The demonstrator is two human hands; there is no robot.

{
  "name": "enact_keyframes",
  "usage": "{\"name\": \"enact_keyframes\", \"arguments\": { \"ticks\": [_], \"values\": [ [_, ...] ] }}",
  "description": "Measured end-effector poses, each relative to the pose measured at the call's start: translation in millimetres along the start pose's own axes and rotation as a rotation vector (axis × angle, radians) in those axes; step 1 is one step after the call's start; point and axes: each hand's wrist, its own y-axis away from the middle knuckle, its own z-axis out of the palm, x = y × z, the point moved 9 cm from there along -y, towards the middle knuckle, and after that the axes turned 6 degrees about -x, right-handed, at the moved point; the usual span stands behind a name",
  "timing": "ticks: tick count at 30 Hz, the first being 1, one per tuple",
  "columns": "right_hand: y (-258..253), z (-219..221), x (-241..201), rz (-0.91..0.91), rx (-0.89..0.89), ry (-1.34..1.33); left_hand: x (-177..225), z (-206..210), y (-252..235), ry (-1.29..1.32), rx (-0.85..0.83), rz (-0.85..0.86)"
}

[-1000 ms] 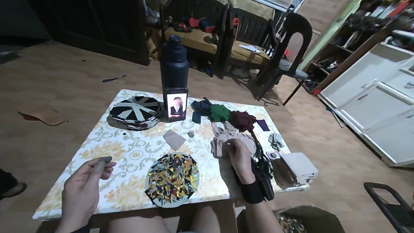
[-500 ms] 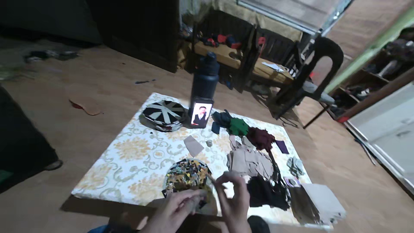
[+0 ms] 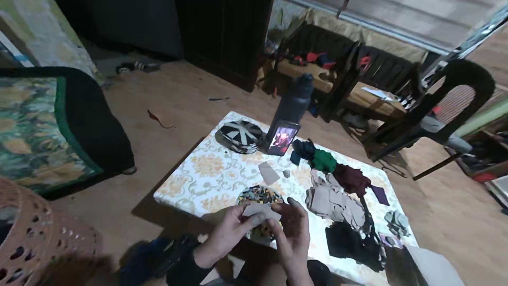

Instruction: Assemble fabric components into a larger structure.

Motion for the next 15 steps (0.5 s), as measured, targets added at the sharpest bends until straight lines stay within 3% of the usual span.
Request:
{"name": "enact_keyframes", "arguments": {
  "ticks": [15],
  "values": [
    [19, 25, 11, 0.13, 0.006, -0.177, -10, -21, 8, -0.09, 0.028, 0.083]
  ]
}}
